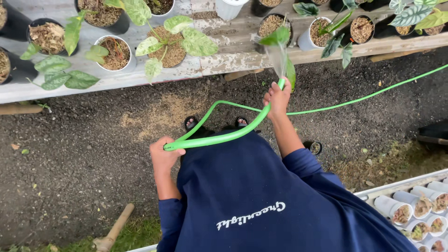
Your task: The person waters a variety of potted plants arranged on a white shelving unit using a green garden hose. They systematically move the hose along the shelves to water each plant.
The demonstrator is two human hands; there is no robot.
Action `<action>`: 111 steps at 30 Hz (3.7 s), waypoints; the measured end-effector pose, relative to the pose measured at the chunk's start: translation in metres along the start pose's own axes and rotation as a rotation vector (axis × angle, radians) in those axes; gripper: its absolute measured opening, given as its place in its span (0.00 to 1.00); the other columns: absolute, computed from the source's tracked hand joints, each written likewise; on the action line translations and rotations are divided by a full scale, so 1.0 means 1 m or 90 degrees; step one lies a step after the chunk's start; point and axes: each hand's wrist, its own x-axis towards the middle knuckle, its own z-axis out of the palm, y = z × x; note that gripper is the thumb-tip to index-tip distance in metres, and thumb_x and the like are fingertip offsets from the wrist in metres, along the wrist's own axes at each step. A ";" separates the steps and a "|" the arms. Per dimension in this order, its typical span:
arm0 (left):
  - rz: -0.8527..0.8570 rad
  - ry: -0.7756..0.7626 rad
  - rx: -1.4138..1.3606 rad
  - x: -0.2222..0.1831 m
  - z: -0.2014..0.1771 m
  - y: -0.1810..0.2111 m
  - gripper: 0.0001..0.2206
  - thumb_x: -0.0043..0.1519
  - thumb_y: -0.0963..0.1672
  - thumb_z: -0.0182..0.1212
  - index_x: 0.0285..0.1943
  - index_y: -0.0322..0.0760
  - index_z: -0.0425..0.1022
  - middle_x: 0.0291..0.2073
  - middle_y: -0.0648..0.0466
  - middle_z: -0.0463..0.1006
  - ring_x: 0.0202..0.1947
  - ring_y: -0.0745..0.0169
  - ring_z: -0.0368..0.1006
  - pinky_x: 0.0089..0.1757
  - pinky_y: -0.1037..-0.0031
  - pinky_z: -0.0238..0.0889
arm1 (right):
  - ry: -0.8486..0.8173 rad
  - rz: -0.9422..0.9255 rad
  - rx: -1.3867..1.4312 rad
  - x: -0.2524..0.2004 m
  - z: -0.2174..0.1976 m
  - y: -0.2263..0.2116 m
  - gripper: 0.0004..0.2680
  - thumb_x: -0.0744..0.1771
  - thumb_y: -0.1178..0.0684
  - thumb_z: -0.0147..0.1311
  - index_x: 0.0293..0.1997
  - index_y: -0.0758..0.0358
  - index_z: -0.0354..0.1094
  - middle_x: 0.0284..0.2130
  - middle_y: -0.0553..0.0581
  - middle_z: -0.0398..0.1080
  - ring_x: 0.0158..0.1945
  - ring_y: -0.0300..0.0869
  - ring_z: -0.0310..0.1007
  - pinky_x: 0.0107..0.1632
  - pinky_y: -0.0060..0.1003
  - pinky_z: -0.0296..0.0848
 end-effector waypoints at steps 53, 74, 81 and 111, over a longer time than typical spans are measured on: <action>0.039 -0.159 0.042 0.056 -0.043 0.063 0.22 0.43 0.50 0.82 0.16 0.39 0.68 0.02 0.56 0.58 0.08 0.67 0.55 0.19 0.77 0.48 | 0.038 -0.172 0.006 -0.017 0.065 -0.024 0.14 0.72 0.58 0.46 0.64 0.46 0.51 0.21 0.47 0.50 0.14 0.34 0.55 0.11 0.29 0.61; 0.030 -0.180 -0.001 0.083 -0.026 0.063 0.20 0.46 0.50 0.80 0.17 0.39 0.69 0.03 0.59 0.54 0.10 0.71 0.52 0.19 0.79 0.47 | -0.139 -0.108 -0.133 -0.016 0.117 -0.068 0.13 0.73 0.59 0.41 0.66 0.51 0.52 0.22 0.41 0.59 0.14 0.28 0.56 0.14 0.19 0.60; 0.015 -0.163 0.010 0.081 -0.024 0.063 0.20 0.46 0.50 0.80 0.17 0.38 0.69 0.03 0.58 0.54 0.10 0.71 0.52 0.19 0.78 0.47 | -0.169 -0.118 -0.127 -0.018 0.133 -0.083 0.12 0.73 0.61 0.40 0.63 0.53 0.51 0.21 0.41 0.55 0.14 0.27 0.54 0.13 0.20 0.58; -0.004 -0.126 0.028 0.072 -0.024 0.062 0.21 0.47 0.51 0.79 0.16 0.38 0.69 0.03 0.55 0.57 0.09 0.68 0.54 0.19 0.77 0.47 | -0.179 -0.107 -0.117 -0.006 0.131 -0.066 0.13 0.72 0.61 0.41 0.63 0.49 0.51 0.20 0.44 0.50 0.13 0.29 0.52 0.12 0.22 0.58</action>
